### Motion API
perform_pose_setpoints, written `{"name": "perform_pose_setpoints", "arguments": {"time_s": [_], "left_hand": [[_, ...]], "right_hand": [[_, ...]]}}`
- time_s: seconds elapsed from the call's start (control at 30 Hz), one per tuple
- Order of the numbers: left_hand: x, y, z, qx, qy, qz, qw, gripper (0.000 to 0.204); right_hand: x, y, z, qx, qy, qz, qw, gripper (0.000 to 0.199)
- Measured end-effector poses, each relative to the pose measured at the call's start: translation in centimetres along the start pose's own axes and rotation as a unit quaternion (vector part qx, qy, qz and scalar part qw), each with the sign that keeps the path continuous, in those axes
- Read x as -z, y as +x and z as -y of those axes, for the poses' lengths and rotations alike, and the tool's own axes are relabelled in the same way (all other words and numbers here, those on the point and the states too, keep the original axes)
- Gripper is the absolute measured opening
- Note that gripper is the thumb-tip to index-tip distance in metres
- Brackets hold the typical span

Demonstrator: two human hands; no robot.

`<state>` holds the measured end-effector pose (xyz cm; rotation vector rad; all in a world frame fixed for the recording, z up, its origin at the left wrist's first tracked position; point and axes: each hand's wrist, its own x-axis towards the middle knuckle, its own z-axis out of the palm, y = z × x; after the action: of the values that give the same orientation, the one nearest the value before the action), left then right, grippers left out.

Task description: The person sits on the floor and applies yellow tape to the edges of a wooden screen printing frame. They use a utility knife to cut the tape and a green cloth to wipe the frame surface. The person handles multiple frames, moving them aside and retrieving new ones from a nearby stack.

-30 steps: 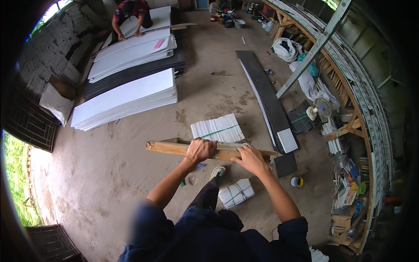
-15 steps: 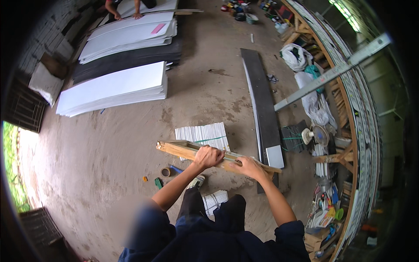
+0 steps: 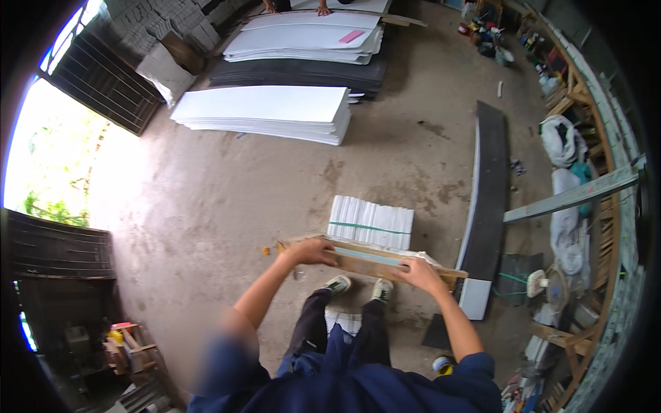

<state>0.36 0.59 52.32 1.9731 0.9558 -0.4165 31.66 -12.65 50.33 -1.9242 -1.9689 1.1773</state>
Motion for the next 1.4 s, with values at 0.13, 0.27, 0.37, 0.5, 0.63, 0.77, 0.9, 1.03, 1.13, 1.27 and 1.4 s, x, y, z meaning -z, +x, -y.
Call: {"name": "perform_pose_setpoints", "arguments": {"time_s": [0.13, 0.27, 0.37, 0.5, 0.63, 0.77, 0.9, 1.03, 1.13, 1.27, 1.4], "left_hand": [[-6.4, -0.3, 0.5, -0.012, 0.019, -0.048, 0.999, 0.061], [-11.4, 0.0, 2.3, -0.038, 0.064, -0.112, 0.991, 0.054], [-14.9, -0.1, 3.8, -0.061, 0.074, -0.163, 0.982, 0.052], [-17.8, -0.5, 5.4, -0.064, 0.137, -0.23, 0.961, 0.049], [-17.3, -1.5, 6.9, -0.099, 0.184, -0.278, 0.938, 0.049], [-16.8, -1.4, 9.6, -0.097, 0.187, -0.283, 0.936, 0.047], [-17.9, 0.0, 11.3, -0.053, 0.153, -0.268, 0.95, 0.049], [-19.7, 3.1, 12.2, -0.035, 0.179, -0.266, 0.947, 0.05], [-21.0, 7.0, 14.1, -0.024, 0.183, -0.284, 0.941, 0.049], [-24.5, 12.8, 17.3, 0.001, 0.162, -0.294, 0.942, 0.046], [-26.7, 17.9, 19.9, -0.006, 0.184, -0.287, 0.94, 0.041]], "right_hand": [[-2.2, -1.5, -3.3, 0.022, -0.029, 0.072, 0.997, 0.059], [-6.4, -3.8, -3.5, 0.016, -0.064, 0.038, 0.997, 0.053], [-9.6, -5.1, -3.4, 0.019, -0.099, -0.021, 0.995, 0.056], [-13.1, -5.0, -2.8, -0.007, -0.131, -0.048, 0.99, 0.052], [-15.5, -3.8, -1.4, -0.03, -0.17, -0.057, 0.983, 0.054], [-18.0, -1.9, -0.1, -0.043, -0.192, -0.091, 0.976, 0.055], [-19.5, 0.5, -0.8, -0.05, -0.213, -0.083, 0.972, 0.057], [-20.0, 3.6, -3.6, -0.041, -0.215, -0.069, 0.973, 0.057], [-22.0, 6.6, -7.2, -0.044, -0.224, -0.074, 0.971, 0.055], [-25.1, 10.6, -11.7, -0.046, -0.242, -0.069, 0.967, 0.055], [-27.6, 13.9, -16.4, -0.048, -0.252, -0.067, 0.964, 0.055]]}}
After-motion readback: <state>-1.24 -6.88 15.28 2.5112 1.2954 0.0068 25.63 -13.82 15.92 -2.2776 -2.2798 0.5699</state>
